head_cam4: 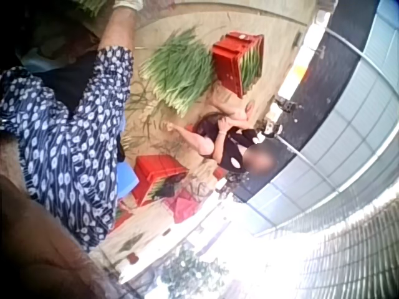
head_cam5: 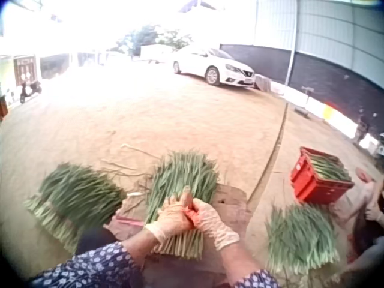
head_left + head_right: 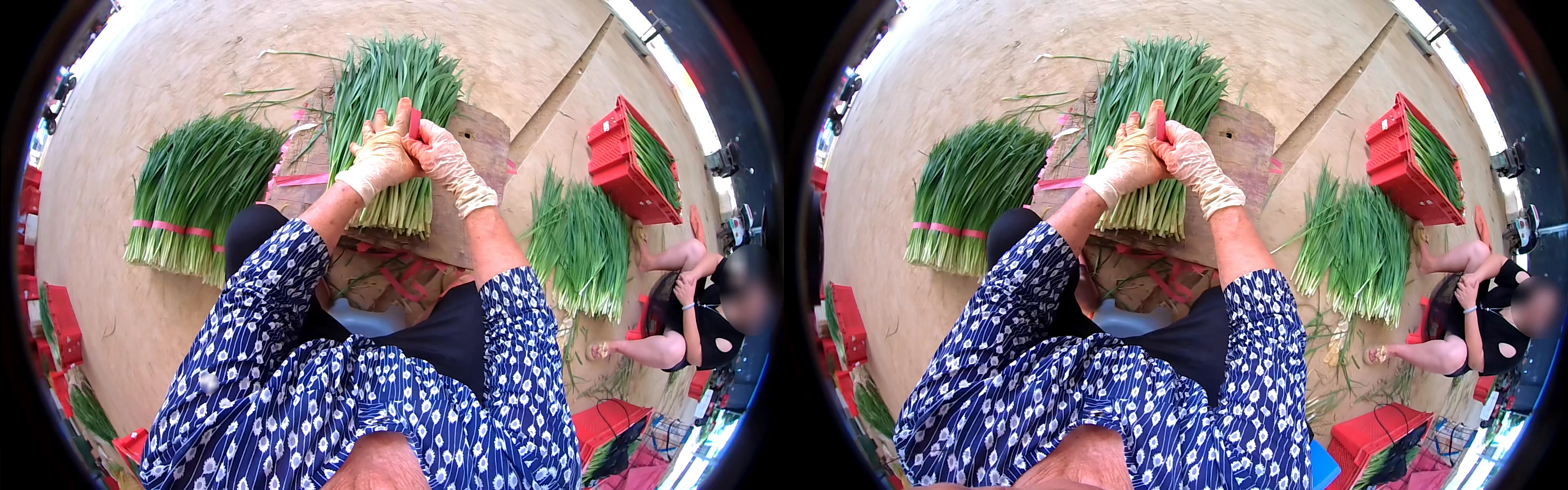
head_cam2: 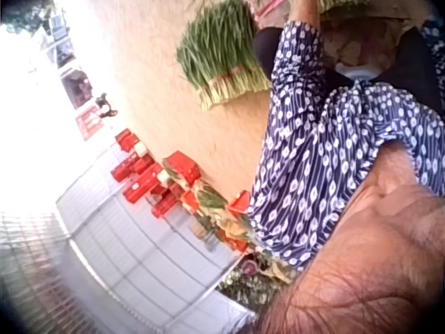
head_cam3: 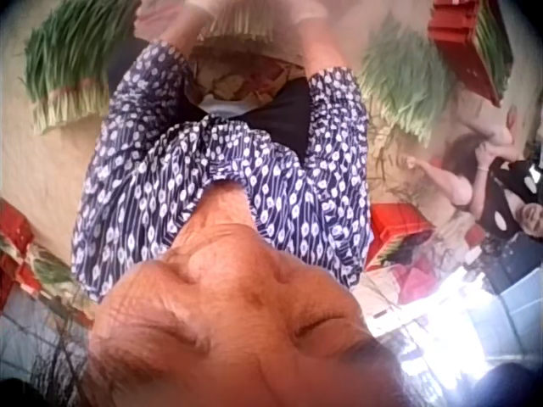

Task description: The person bundles green onions by hand, gathering a group of onions, aligning them on a wooden block, and tying them together using red ribbons.

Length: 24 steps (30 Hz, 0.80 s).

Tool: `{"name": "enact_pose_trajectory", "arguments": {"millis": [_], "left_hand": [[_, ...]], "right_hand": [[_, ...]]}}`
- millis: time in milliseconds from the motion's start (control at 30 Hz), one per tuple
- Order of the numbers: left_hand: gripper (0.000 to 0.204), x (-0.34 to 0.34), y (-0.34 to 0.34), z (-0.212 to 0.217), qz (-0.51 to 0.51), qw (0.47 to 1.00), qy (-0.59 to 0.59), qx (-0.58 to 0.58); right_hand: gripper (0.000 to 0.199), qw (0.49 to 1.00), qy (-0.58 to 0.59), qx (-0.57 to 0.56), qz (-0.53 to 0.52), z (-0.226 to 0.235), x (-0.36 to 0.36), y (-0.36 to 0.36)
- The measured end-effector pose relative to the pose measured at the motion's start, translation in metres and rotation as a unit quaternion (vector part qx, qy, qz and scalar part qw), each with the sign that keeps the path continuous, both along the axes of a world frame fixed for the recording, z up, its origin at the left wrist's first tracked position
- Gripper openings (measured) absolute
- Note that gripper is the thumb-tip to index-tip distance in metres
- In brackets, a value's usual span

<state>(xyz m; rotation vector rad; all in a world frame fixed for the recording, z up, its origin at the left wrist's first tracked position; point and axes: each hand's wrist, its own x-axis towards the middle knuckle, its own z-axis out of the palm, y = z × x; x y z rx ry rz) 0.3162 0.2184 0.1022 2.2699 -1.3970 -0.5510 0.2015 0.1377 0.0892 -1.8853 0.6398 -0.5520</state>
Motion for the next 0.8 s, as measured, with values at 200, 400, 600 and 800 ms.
{"name": "enact_pose_trajectory", "arguments": {"millis": [200, 400, 600, 800], "left_hand": [[0.135, 0.02, 0.011, -0.008, -0.088, 0.995, -0.003, -0.045], [0.126, 0.027, 0.021, -0.01, -0.138, 0.988, -0.005, -0.075], [0.049, 0.1, 0.055, -0.001, -0.047, 0.995, -0.014, -0.092], [0.024, 0.134, 0.103, -0.079, -0.014, 0.981, -0.182, -0.059]], "right_hand": [[0.022, 1.0, 0.019, 0.008, -0.002, -0.01, -0.005, -0.001], [0.021, 0.997, 0.057, -0.047, 0.013, -0.014, 0.004, -0.001], [0.022, 0.988, 0.078, -0.129, 0.013, -0.012, -0.01, -0.008], [0.024, 0.984, 0.094, -0.148, 0.031, -0.015, -0.003, -0.009]]}}
